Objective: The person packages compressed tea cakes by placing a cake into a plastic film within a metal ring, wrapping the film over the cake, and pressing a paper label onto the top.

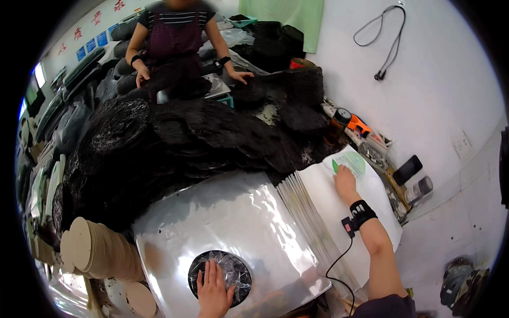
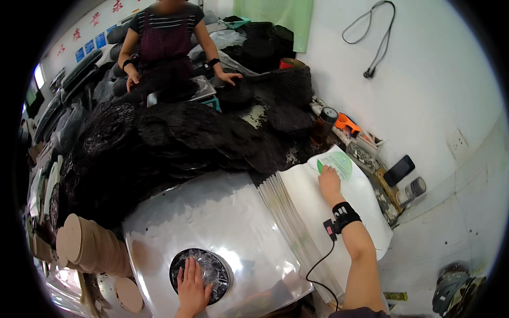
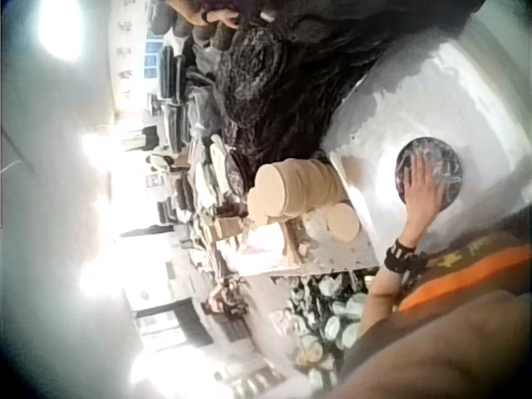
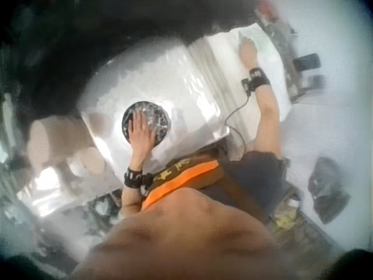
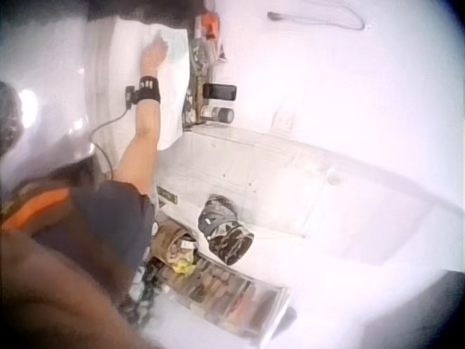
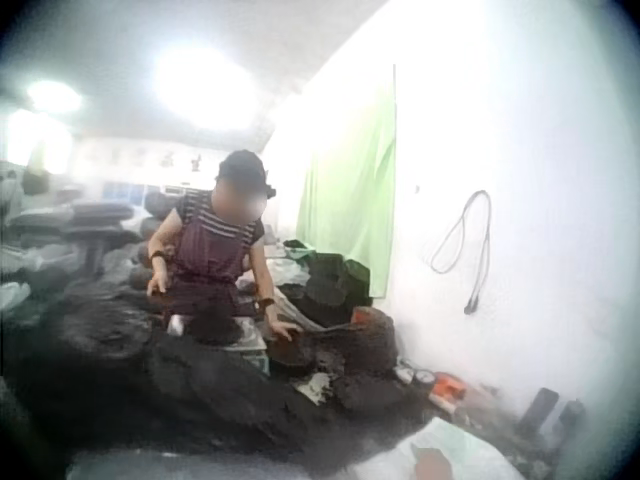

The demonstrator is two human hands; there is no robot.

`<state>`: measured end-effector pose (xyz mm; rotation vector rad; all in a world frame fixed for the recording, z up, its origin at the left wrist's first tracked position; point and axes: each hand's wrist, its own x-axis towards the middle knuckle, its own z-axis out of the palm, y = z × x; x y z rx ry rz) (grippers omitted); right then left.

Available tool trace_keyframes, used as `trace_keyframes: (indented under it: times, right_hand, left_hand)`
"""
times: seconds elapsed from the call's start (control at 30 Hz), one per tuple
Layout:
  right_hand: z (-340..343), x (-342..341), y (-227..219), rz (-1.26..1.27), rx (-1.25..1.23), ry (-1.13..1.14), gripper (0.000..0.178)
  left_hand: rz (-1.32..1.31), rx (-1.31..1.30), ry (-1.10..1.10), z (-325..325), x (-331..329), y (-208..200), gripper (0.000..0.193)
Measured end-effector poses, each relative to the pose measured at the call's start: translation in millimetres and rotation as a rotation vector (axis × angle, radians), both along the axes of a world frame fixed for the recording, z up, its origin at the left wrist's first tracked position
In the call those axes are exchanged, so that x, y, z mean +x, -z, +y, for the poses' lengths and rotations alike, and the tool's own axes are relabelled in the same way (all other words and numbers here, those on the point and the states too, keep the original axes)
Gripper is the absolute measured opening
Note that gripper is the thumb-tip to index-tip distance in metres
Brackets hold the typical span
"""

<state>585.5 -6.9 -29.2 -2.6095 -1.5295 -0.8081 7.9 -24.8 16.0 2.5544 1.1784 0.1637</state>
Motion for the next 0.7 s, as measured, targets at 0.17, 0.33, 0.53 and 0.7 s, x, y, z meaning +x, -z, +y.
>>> trace_keyframes:
  times: [0.17, 0.33, 0.53, 0.7]
  right_hand:
    - [14.0, 36.9, -23.1, 0.472, -0.053, -0.003, 0.036]
    - [12.2, 24.2, -10.1, 0.226, -0.093, -0.136, 0.029]
    - [-6.8, -25.4, -86.3, 0.585, 0.411, -0.208, 0.016]
    - [-43.2, -298.8, -124.2, 0.811, 0.388, -0.771, 0.033]
  left_hand:
    - [-0.014, 0.037, 0.003, -0.7, -8.9, -0.2, 0.077]
    - [-0.035, 0.069, 0.009, -0.7, -4.3, -2.4, 0.071]
    - [-0.056, 0.124, 0.014, 1.6, 2.5, 0.9, 0.069]
    - [-0.034, 0.083, -0.025, -3.8, -13.5, -0.4, 0.071]
